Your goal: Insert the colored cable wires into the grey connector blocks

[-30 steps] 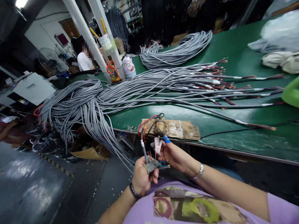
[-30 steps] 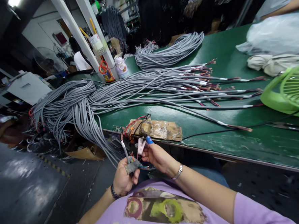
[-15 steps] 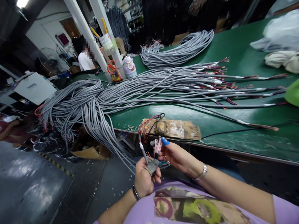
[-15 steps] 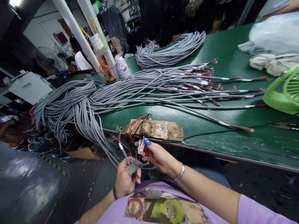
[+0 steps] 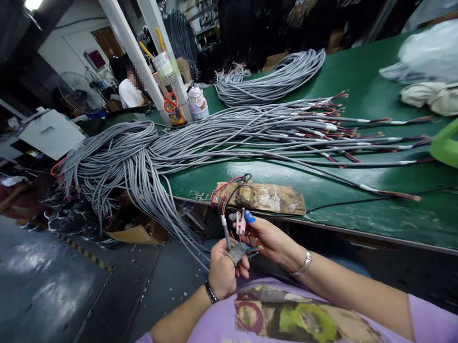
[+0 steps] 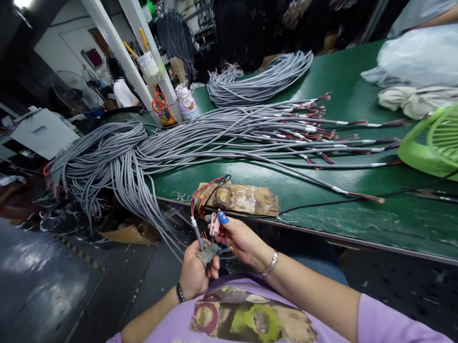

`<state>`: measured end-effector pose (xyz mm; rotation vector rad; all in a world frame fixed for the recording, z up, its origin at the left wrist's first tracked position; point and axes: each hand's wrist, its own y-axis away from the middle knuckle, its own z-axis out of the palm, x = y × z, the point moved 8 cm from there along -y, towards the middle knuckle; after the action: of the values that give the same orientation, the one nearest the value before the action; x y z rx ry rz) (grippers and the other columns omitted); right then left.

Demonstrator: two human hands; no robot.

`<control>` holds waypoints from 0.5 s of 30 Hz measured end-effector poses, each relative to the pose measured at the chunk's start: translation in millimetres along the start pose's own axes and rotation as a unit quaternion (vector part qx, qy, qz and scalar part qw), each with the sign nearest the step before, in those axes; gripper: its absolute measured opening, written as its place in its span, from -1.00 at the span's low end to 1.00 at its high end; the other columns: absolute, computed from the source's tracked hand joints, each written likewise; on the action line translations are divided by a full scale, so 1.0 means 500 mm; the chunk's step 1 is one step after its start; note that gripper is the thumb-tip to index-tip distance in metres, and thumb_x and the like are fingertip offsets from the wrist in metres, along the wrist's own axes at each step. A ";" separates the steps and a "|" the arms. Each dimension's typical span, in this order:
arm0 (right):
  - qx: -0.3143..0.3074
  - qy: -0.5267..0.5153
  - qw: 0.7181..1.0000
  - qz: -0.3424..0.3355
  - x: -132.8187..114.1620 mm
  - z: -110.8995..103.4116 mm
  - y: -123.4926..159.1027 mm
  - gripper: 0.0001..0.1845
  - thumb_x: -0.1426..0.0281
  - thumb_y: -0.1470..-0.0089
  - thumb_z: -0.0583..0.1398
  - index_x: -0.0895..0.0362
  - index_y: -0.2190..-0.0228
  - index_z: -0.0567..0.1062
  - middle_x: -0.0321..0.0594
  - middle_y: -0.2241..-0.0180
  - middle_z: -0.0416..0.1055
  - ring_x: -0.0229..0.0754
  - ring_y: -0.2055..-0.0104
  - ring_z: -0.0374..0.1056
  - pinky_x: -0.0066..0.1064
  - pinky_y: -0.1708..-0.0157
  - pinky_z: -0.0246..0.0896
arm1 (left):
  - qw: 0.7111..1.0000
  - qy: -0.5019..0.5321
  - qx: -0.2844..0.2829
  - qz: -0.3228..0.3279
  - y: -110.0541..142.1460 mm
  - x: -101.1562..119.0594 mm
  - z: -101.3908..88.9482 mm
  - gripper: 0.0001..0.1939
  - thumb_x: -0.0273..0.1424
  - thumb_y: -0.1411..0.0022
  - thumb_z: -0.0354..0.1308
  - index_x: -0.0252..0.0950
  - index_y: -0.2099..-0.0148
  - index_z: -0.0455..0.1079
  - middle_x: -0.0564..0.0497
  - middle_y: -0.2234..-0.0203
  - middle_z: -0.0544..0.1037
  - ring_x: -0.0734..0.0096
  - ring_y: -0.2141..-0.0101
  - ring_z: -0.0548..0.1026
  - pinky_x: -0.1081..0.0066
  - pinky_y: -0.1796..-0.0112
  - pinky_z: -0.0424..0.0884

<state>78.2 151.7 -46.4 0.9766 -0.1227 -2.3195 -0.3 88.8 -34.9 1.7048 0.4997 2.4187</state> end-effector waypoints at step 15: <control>-0.004 -0.020 1.000 0.020 -0.001 0.009 0.010 -0.70 0.13 0.04 0.27 0.13 0.44 0.52 -0.26 0.51 0.42 -0.30 0.49 0.28 -0.48 0.49 0.22 | 1.000 0.030 0.003 -0.005 0.023 -0.005 -0.024 -0.59 -0.14 0.11 0.33 -0.31 0.44 0.26 0.11 0.79 0.41 0.60 0.85 0.25 0.64 0.81 0.02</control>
<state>77.9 147.4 -41.1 0.9154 -0.1473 -2.3020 -9.9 74.8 -36.9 1.6326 0.5221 2.4706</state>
